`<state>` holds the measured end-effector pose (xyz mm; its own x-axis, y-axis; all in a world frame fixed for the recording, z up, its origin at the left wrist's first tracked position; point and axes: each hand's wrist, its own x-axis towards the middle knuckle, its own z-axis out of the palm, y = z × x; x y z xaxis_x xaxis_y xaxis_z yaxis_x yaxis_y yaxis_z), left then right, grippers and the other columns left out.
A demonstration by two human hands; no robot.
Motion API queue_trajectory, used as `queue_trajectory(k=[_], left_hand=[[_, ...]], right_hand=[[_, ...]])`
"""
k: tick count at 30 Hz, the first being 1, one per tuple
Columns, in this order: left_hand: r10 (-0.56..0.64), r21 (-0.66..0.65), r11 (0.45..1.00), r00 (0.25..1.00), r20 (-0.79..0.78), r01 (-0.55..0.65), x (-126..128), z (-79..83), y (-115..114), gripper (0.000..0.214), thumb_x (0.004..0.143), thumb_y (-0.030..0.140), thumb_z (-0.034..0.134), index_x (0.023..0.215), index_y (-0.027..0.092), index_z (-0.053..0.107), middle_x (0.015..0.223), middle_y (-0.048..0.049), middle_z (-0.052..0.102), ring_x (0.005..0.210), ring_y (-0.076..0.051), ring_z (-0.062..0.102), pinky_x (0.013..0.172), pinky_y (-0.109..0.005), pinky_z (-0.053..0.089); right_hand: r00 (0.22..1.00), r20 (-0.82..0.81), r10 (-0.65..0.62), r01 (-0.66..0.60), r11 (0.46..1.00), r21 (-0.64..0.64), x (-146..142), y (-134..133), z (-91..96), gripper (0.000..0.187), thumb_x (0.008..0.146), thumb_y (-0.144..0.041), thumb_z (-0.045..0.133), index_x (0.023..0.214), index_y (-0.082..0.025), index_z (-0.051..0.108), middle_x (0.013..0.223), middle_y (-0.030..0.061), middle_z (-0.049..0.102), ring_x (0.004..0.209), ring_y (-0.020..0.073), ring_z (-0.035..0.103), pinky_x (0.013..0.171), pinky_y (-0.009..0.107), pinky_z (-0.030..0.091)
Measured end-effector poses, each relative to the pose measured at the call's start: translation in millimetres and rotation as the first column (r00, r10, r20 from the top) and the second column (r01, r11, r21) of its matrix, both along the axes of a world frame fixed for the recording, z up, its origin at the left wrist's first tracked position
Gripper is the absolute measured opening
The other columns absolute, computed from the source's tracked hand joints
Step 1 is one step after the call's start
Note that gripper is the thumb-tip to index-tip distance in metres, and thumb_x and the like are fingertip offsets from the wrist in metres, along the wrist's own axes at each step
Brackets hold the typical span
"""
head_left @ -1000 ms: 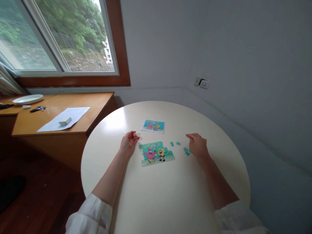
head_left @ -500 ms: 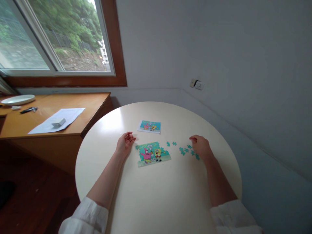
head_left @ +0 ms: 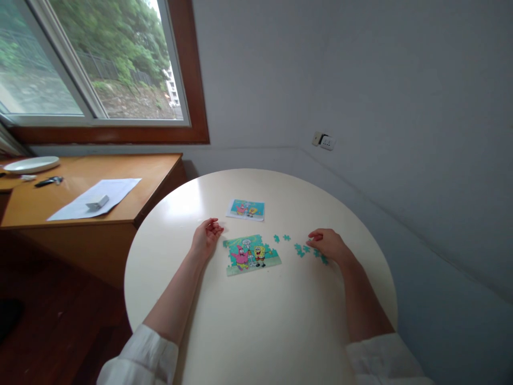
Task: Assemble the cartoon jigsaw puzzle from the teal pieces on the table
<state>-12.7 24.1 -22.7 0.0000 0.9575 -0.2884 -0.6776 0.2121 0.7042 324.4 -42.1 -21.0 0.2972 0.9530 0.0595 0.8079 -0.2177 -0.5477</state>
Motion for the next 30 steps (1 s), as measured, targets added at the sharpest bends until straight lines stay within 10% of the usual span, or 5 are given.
queue_trajectory(k=[15, 30], left_hand=[[-0.011, 0.005, 1.000, 1.000, -0.012, 0.011, 0, -1.5, 1, 0.010, 0.073, 0.014, 0.047, 0.067, 0.013, 0.055, 0.048, 0.0000, 0.051, 0.046, -0.009, 0.052, 0.057, -0.023, 0.048], [-0.016, 0.020, 1.000, 1.000, -0.007, 0.016, 1, -2.5, 0, 0.011, 0.074, 0.016, 0.048, 0.067, 0.012, 0.055, 0.048, 0.0003, 0.051, 0.046, -0.008, 0.052, 0.058, -0.021, 0.047]], right_hand=[[1.000, 0.007, 0.001, -0.001, 1.000, -0.023, -1, 6, -8.4, 0.021, 0.059, -0.018, 0.067, 0.080, -0.018, 0.069, 0.074, 0.0056, 0.068, 0.069, 0.0175, 0.063, 0.066, 0.029, 0.048], [0.952, -0.227, 0.203, -0.151, 0.962, 0.226, -29, 4, 5.2, 0.021, 0.060, -0.020, 0.061, 0.079, -0.016, 0.067, 0.067, 0.0024, 0.063, 0.062, 0.0137, 0.058, 0.063, 0.027, 0.048]])
